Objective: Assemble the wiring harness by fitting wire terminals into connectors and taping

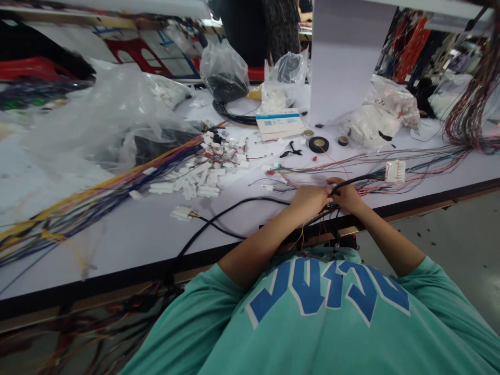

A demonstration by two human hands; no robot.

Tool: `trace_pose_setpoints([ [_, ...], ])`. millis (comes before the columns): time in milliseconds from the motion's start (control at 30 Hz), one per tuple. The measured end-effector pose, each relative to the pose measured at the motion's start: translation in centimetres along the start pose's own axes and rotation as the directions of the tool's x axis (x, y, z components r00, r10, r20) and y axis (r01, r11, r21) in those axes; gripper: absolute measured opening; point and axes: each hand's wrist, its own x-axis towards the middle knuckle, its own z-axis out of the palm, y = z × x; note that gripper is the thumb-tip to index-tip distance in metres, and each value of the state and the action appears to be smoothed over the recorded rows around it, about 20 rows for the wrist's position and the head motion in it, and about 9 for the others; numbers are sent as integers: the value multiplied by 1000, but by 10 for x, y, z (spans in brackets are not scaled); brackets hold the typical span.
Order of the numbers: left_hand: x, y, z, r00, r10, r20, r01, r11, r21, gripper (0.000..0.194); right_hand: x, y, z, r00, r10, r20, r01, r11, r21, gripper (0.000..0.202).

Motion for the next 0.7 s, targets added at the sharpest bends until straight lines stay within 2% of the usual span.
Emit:
trace_pose_setpoints([
  [67, 4, -3, -4, 1000, -18, 12, 19, 999, -40, 27, -12, -2, -5, 986, -122, -113, 104, 983, -154, 28],
  [133, 10, -9, -5, 1000, -10, 11, 11, 993, -117, 26, -25, -9, -10, 943, -298, -151, 246, 925, -290, 23],
  [167, 13, -12, -4, 1000, 2, 10, 0, 987, -162, 25, -31, -14, -12, 915, -386, -120, 327, 881, -342, 22],
  [233, 20, -18, 0, 1000, 24, 17, -18, 965, -262, 25, -40, -26, -15, 852, -523, 14, 485, 780, -394, 22],
  [300, 24, -23, 6, 998, 45, 51, -23, 929, -369, 24, -43, -36, -15, 786, -601, 144, 604, 698, -384, 26],
  [400, 26, -27, 14, 993, 80, 93, -27, 883, -469, 19, -40, -48, -13, 730, -637, 249, 681, 646, -344, 29],
  [467, 24, -28, 18, 994, 73, 85, -16, 842, -539, 16, -37, -51, -13, 713, -628, 311, 701, 636, -324, 29],
  [533, 21, -28, 22, 996, 21, 81, 38, 755, -655, 16, -33, -53, -17, 707, -602, 372, 705, 641, -304, 27],
  [633, 17, -28, 26, 990, -74, 117, 137, 609, -781, 16, -27, -53, -31, 727, -518, 451, 670, 677, -303, 22],
  [700, 15, -27, 28, 986, -108, 127, 167, 576, -800, 16, -21, -51, -41, 762, -428, 486, 625, 684, -376, 24],
])
